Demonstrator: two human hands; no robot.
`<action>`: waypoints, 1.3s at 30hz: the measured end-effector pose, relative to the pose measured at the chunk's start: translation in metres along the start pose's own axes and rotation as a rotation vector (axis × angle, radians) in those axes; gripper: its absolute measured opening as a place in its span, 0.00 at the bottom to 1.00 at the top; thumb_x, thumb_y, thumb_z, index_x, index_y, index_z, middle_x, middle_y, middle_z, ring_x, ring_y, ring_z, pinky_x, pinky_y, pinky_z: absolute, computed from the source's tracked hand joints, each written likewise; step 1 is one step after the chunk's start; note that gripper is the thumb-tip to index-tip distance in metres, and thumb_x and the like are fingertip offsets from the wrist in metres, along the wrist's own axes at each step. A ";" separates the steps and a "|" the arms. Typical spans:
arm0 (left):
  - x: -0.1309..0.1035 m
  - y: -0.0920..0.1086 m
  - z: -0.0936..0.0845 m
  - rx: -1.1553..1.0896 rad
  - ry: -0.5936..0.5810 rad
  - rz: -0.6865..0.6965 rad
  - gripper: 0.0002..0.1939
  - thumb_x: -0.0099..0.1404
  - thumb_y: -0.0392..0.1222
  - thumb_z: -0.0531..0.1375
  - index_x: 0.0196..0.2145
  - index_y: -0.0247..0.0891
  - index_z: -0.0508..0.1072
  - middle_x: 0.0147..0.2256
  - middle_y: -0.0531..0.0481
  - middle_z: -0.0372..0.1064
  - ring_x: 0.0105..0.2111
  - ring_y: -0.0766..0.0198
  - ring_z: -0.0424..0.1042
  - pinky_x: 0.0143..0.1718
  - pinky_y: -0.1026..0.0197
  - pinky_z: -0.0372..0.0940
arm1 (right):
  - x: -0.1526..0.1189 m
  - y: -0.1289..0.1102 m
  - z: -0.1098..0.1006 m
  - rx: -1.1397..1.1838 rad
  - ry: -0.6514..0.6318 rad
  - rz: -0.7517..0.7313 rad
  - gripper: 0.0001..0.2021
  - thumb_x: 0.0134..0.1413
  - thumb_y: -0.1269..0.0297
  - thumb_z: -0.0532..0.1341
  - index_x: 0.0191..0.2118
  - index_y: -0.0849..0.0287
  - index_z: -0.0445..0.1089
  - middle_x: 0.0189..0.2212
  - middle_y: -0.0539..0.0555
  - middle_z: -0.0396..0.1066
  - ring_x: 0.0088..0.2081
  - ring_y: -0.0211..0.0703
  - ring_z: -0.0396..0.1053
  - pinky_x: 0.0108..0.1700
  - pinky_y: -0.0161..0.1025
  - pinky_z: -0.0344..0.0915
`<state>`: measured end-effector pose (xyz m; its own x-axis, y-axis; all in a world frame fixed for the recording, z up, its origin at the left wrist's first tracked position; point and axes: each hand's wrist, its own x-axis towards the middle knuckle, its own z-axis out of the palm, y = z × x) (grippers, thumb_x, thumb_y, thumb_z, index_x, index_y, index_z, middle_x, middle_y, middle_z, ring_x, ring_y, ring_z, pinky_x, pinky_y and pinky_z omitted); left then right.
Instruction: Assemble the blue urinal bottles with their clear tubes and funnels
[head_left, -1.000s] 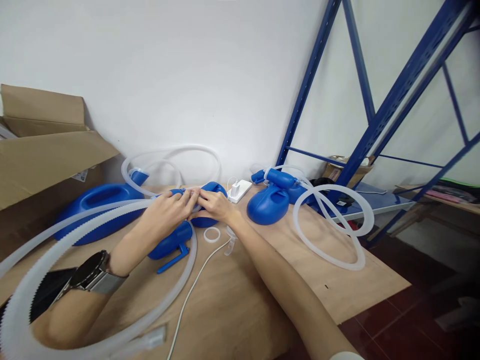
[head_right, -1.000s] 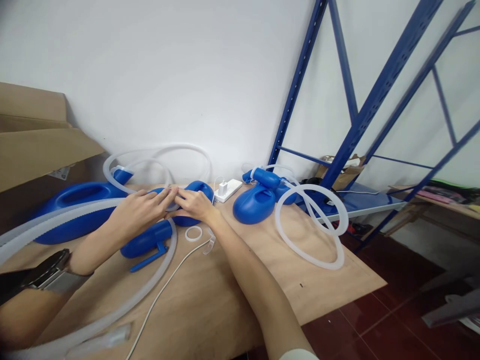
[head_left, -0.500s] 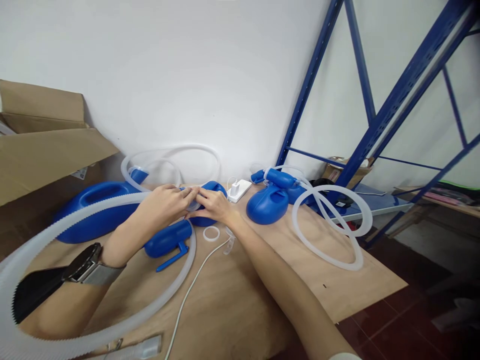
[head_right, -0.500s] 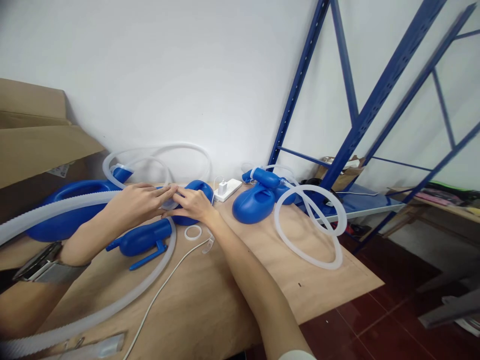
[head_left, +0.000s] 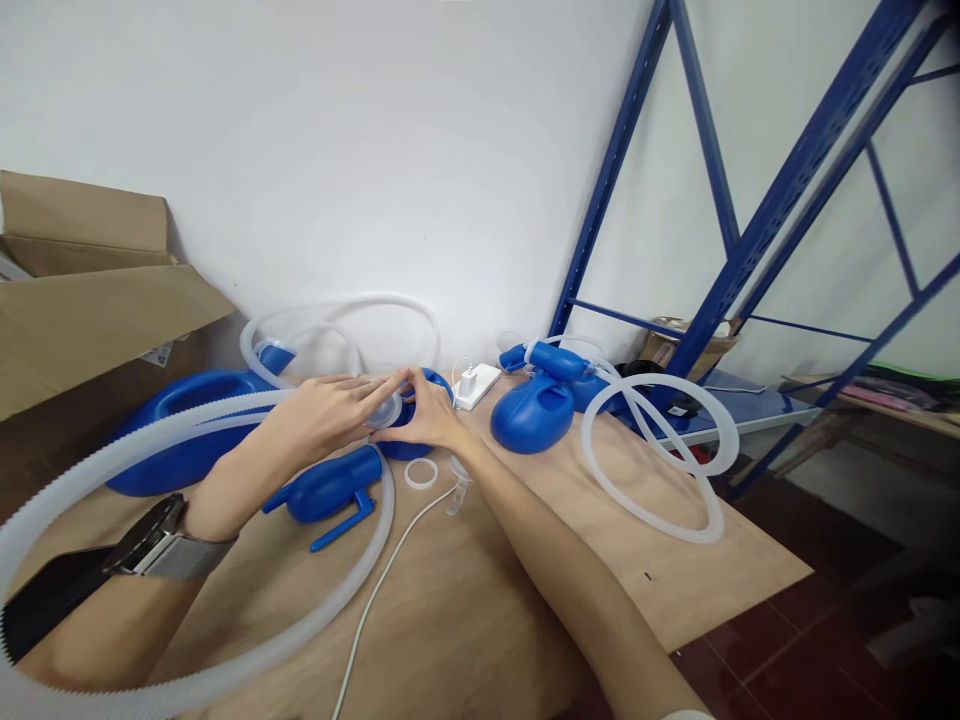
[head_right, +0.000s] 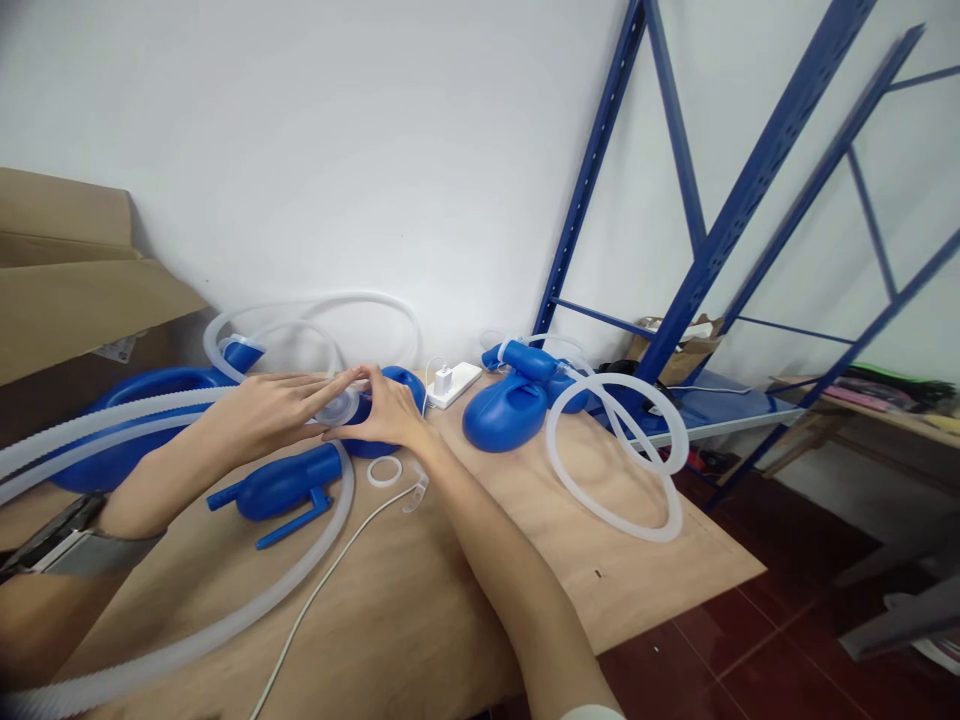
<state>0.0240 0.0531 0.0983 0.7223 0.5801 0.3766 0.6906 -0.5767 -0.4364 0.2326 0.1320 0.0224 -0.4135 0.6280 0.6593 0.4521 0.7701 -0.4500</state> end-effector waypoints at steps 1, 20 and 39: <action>0.000 -0.001 0.001 -0.008 0.007 0.021 0.34 0.72 0.40 0.62 0.72 0.36 0.60 0.65 0.35 0.70 0.57 0.49 0.78 0.53 0.53 0.71 | 0.000 -0.001 -0.001 0.053 -0.007 0.027 0.48 0.36 0.49 0.80 0.64 0.55 0.63 0.50 0.57 0.79 0.48 0.53 0.79 0.50 0.48 0.76; -0.005 -0.023 0.008 -0.035 0.080 0.008 0.23 0.78 0.46 0.54 0.65 0.37 0.73 0.52 0.36 0.81 0.48 0.46 0.79 0.52 0.47 0.68 | 0.014 0.017 -0.006 0.471 -0.098 0.138 0.17 0.67 0.54 0.63 0.52 0.56 0.82 0.50 0.56 0.83 0.55 0.50 0.78 0.59 0.45 0.71; -0.011 -0.025 -0.011 0.031 0.059 -0.133 0.24 0.76 0.40 0.50 0.66 0.36 0.69 0.56 0.35 0.78 0.55 0.45 0.76 0.68 0.35 0.52 | 0.013 0.017 -0.005 0.525 -0.048 0.217 0.27 0.63 0.52 0.66 0.63 0.57 0.63 0.48 0.57 0.78 0.44 0.42 0.79 0.51 0.40 0.75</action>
<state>-0.0006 0.0545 0.1141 0.6259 0.6148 0.4798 0.7797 -0.4784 -0.4040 0.2386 0.1533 0.0264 -0.3962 0.7729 0.4956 0.0822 0.5675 -0.8193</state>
